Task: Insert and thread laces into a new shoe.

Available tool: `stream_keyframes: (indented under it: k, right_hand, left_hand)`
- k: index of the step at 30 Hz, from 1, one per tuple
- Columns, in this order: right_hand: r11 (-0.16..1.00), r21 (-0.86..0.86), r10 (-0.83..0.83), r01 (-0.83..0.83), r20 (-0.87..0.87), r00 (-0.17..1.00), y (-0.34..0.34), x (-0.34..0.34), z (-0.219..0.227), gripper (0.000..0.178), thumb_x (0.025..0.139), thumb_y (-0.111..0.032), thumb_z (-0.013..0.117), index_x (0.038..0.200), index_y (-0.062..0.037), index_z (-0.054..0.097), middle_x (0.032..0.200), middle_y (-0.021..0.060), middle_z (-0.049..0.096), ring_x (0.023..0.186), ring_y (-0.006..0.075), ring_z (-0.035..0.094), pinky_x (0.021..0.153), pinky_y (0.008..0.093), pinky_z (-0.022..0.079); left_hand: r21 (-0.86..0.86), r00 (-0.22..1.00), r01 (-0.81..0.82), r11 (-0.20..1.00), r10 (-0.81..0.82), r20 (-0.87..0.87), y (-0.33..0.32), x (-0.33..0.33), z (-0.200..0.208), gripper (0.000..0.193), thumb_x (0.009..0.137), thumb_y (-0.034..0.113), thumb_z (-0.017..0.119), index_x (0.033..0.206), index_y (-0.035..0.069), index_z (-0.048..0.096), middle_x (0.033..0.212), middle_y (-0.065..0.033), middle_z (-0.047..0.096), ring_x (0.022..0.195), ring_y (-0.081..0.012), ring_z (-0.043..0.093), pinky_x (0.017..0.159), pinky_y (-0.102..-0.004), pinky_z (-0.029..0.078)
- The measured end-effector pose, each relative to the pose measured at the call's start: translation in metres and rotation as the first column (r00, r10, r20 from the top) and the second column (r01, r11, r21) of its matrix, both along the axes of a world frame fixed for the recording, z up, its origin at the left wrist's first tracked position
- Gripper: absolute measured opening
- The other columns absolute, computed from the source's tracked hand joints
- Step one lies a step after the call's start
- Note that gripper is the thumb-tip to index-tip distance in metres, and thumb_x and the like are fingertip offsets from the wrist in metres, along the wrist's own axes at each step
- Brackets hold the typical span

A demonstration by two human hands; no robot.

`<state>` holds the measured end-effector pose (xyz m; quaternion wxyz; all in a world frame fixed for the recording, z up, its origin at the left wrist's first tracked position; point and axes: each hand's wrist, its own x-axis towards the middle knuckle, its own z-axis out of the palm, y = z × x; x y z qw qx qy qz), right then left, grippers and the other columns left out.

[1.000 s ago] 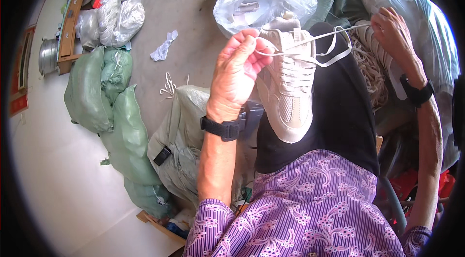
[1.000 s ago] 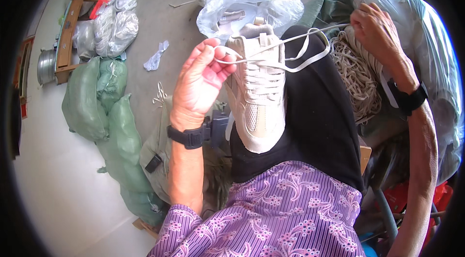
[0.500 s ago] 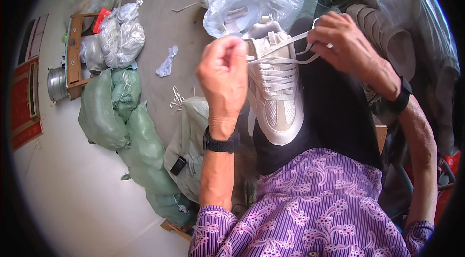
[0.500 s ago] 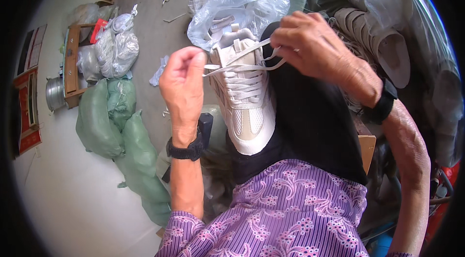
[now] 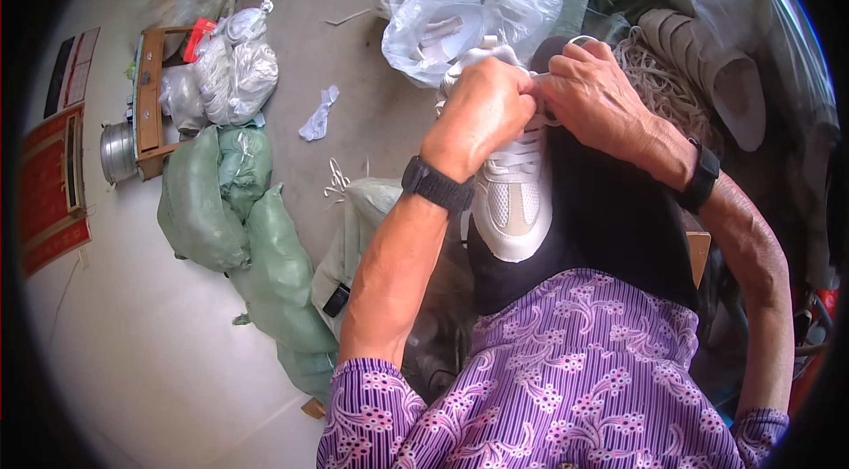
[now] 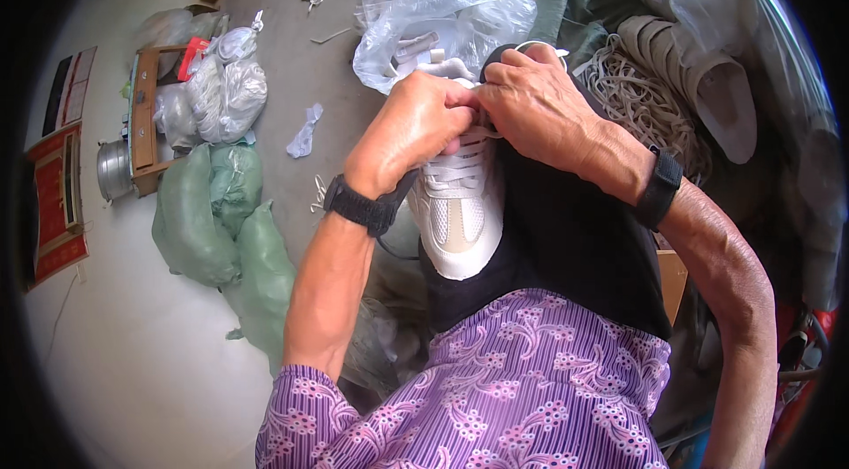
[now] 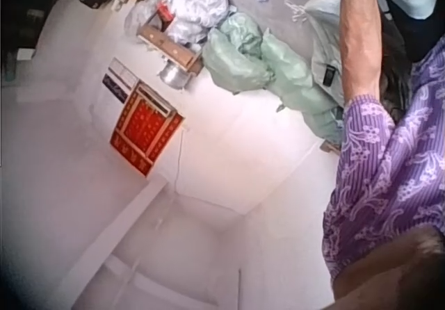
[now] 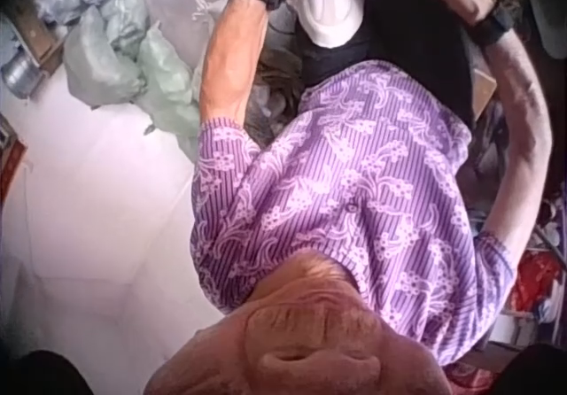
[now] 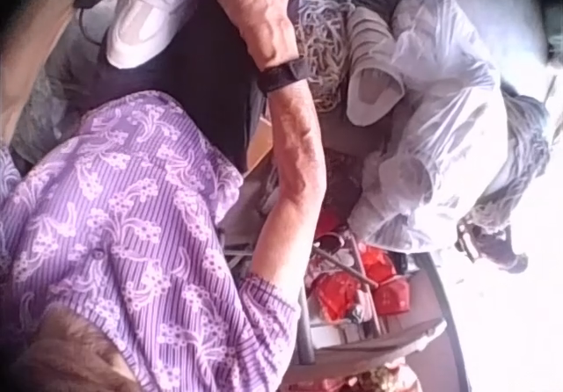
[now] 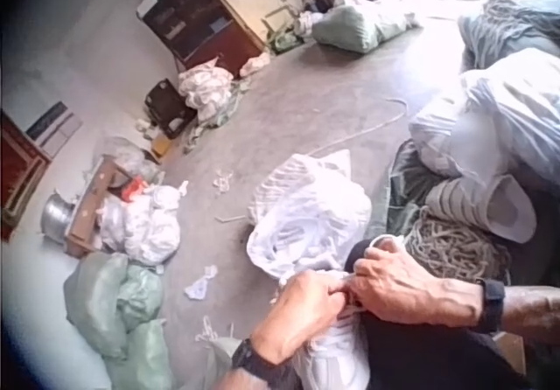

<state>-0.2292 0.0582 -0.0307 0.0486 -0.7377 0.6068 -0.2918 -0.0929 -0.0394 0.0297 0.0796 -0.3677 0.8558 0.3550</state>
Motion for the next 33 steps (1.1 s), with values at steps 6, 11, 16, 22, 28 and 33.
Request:
stream_keyframes:
  k: [6,11,16,22,28,33]
  right_hand:
    - [0.998,0.055,-0.002,-0.002,0.073,0.997,0.010,-0.003,-0.002,0.010,0.076,-0.016,0.063,0.084,-0.0113,0.064,0.079,0.0013,0.056,0.087,0.0209,0.053,0.079,0.0377,0.038]
    - [1.000,0.024,0.003,-0.007,0.163,0.987,0.018,-0.006,0.000,0.012,0.075,-0.016,0.066,0.084,-0.0100,0.063,0.082,0.0023,0.056,0.087,0.0227,0.052,0.079,0.0387,0.039]
    - [0.995,0.076,0.049,-0.059,0.124,0.991,0.022,-0.011,0.005,0.015,0.076,-0.017,0.067,0.088,-0.0096,0.064,0.087,0.0039,0.056,0.089,0.0240,0.051,0.079,0.0395,0.039]
    - [0.993,0.074,0.080,-0.096,0.187,0.979,0.025,-0.008,0.008,0.017,0.074,-0.022,0.069,0.085,-0.0096,0.066,0.087,0.0038,0.055,0.091,0.0239,0.051,0.082,0.0406,0.037]
    - [0.990,0.108,0.080,-0.087,0.069,0.994,0.027,-0.002,0.008,0.010,0.073,-0.019,0.067,0.078,-0.0102,0.063,0.086,0.0032,0.055,0.091,0.0231,0.051,0.082,0.0408,0.037]
    - [0.991,0.062,0.110,-0.119,0.134,0.985,0.025,0.000,0.014,0.008,0.076,-0.014,0.063,0.082,-0.0100,0.058,0.081,0.0035,0.056,0.087,0.0235,0.055,0.080,0.0413,0.037]
  left_hand:
    - [-0.148,0.984,0.156,0.977,-0.168,-0.067,-0.002,0.002,-0.010,0.013,0.073,0.010,0.058,0.076,0.006,0.070,0.076,-0.0172,0.065,0.073,-0.0340,0.064,0.070,-0.0420,0.051]
    - [-0.186,0.983,0.182,0.966,-0.184,0.004,0.000,0.007,-0.012,0.013,0.074,0.013,0.059,0.079,0.010,0.071,0.077,-0.0146,0.066,0.075,-0.0328,0.065,0.070,-0.0424,0.051]
    - [-0.034,0.983,0.177,0.984,-0.179,-0.048,-0.005,0.001,-0.008,0.016,0.073,0.009,0.058,0.083,0.003,0.069,0.066,-0.0111,0.064,0.057,-0.0180,0.061,0.060,-0.0324,0.049]
    - [-0.111,0.990,0.131,0.985,-0.123,0.072,-0.006,-0.003,-0.011,0.015,0.070,0.012,0.060,0.078,0.007,0.072,0.074,-0.0151,0.067,0.070,-0.0275,0.066,0.065,-0.0376,0.051]
    - [-0.416,0.958,0.283,0.864,-0.240,0.154,0.008,0.002,-0.010,0.016,0.069,0.017,0.061,0.075,0.003,0.067,0.073,-0.0189,0.065,0.072,-0.0351,0.065,0.065,-0.0433,0.052]
    - [-0.496,0.945,0.325,0.805,-0.267,0.187,0.010,0.011,0.005,0.015,0.071,0.019,0.061,0.075,0.004,0.065,0.069,-0.0161,0.064,0.068,-0.0339,0.064,0.060,-0.0441,0.051]
